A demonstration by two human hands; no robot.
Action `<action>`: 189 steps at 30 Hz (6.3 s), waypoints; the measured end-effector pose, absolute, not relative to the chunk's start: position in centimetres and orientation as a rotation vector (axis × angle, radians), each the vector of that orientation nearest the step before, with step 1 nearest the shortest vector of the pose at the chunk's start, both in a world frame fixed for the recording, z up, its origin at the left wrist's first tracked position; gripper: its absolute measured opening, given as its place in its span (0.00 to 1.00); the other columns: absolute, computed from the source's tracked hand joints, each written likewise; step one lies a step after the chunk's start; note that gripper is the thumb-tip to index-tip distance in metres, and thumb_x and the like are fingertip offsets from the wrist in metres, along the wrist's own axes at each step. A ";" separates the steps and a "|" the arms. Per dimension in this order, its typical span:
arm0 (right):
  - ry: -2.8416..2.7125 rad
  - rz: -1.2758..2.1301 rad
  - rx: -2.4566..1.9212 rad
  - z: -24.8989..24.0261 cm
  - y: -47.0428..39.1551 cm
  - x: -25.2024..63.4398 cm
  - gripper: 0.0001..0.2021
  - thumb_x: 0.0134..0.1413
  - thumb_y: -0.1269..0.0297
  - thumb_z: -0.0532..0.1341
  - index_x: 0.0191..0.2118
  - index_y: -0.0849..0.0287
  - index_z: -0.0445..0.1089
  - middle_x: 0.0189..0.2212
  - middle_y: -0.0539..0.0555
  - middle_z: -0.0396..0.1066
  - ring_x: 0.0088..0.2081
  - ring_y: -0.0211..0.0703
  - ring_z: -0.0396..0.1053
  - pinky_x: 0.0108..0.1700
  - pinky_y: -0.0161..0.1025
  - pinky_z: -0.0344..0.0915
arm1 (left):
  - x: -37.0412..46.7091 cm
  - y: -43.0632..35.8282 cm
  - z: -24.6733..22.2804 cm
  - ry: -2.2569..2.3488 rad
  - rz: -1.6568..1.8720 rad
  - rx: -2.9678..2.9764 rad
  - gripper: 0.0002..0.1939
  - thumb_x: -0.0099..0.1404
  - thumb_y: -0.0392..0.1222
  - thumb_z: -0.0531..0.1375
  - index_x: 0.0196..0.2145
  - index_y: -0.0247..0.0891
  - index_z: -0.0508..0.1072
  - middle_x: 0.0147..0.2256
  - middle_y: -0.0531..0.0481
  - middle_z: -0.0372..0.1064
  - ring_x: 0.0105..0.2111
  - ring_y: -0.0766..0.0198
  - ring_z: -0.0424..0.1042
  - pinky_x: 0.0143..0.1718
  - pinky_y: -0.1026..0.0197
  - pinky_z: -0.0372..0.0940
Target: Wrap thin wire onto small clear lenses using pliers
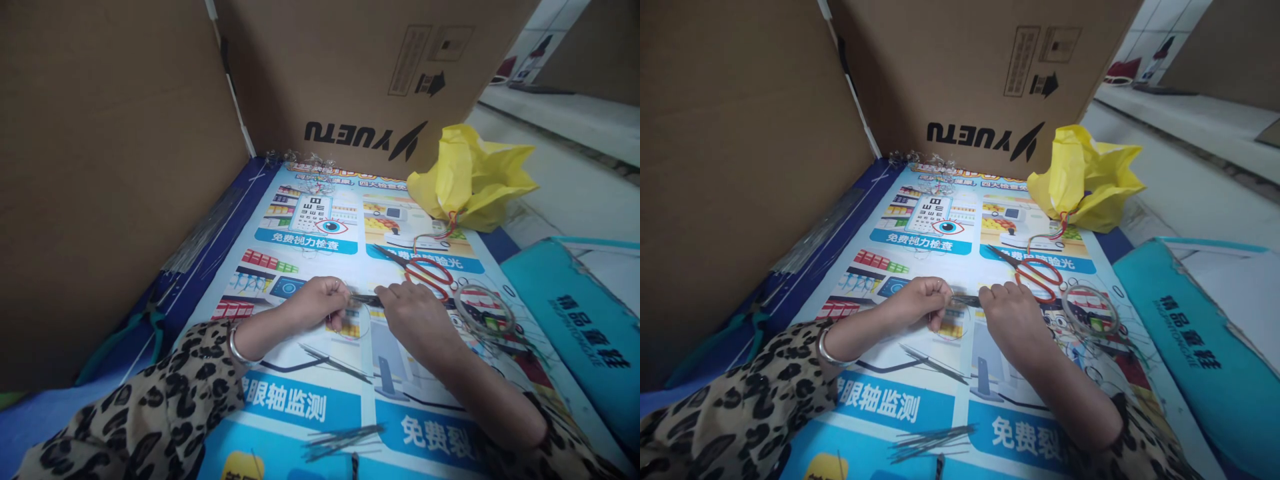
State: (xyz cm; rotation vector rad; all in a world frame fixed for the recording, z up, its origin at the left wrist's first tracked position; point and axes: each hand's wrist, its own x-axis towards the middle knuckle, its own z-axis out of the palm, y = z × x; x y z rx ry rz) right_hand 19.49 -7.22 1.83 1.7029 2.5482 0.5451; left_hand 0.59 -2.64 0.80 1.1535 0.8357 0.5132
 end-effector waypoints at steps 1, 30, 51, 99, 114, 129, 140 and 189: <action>2.553 0.544 1.703 1.9 -7.2 19.5 0.11 0.52 0.75 0.53 0.39 0.61 0.69 0.27 0.54 0.69 0.31 0.45 0.63 0.35 0.40 0.48 | 0.6 -2.7 0.9 0.836 0.514 1.153 0.02 0.54 0.33 0.55 0.25 0.34 0.63 0.15 0.57 0.62 0.13 0.73 0.64 0.15 0.71 0.54; 2.458 0.552 1.782 3.3 -8.0 18.9 0.06 0.51 0.73 0.55 0.34 0.59 0.68 0.27 0.54 0.68 0.31 0.46 0.64 0.33 0.40 0.47 | 1.2 -3.9 1.0 0.898 0.628 1.069 0.06 0.56 0.40 0.56 0.25 0.36 0.61 0.18 0.57 0.63 0.14 0.73 0.63 0.18 0.70 0.56; 2.386 0.531 1.851 2.8 -8.2 18.2 0.08 0.50 0.75 0.54 0.34 0.60 0.68 0.27 0.55 0.69 0.31 0.47 0.66 0.33 0.40 0.51 | 2.1 -5.2 0.6 0.974 0.800 1.123 0.06 0.58 0.40 0.53 0.27 0.37 0.59 0.19 0.58 0.61 0.17 0.72 0.64 0.22 0.68 0.59; 2.501 0.667 1.764 3.9 -8.1 19.1 0.09 0.53 0.73 0.53 0.38 0.61 0.69 0.28 0.55 0.68 0.33 0.46 0.61 0.35 0.41 0.47 | 1.6 -4.6 0.5 0.758 0.751 1.001 0.09 0.58 0.43 0.58 0.29 0.36 0.63 0.22 0.55 0.64 0.19 0.72 0.65 0.25 0.66 0.60; 2.575 0.780 1.678 3.3 -7.9 19.5 0.09 0.54 0.74 0.52 0.37 0.62 0.69 0.27 0.55 0.67 0.32 0.46 0.59 0.35 0.42 0.46 | 0.9 -3.7 0.7 0.823 0.623 1.154 0.12 0.56 0.47 0.59 0.27 0.35 0.63 0.19 0.56 0.64 0.16 0.72 0.64 0.22 0.68 0.59; 2.494 0.642 1.793 2.8 -8.1 18.8 0.10 0.53 0.73 0.54 0.40 0.61 0.69 0.28 0.55 0.68 0.32 0.46 0.62 0.34 0.42 0.47 | 1.2 -4.0 0.5 0.893 0.697 1.262 0.08 0.58 0.43 0.55 0.27 0.37 0.60 0.18 0.59 0.63 0.16 0.72 0.66 0.21 0.69 0.59; 2.545 0.684 1.745 2.1 -7.9 19.2 0.11 0.53 0.73 0.55 0.42 0.62 0.68 0.28 0.55 0.68 0.32 0.47 0.61 0.34 0.42 0.47 | 0.9 -4.0 0.1 0.910 0.702 1.298 0.06 0.57 0.39 0.54 0.25 0.37 0.59 0.18 0.60 0.61 0.15 0.74 0.65 0.19 0.71 0.57; 2.649 0.453 1.729 1.0 -7.1 19.6 0.09 0.53 0.74 0.53 0.36 0.59 0.69 0.26 0.53 0.69 0.31 0.43 0.62 0.34 0.39 0.46 | 0.4 -3.0 0.5 0.959 0.536 1.423 0.01 0.51 0.35 0.53 0.23 0.36 0.62 0.15 0.59 0.60 0.13 0.73 0.63 0.14 0.72 0.55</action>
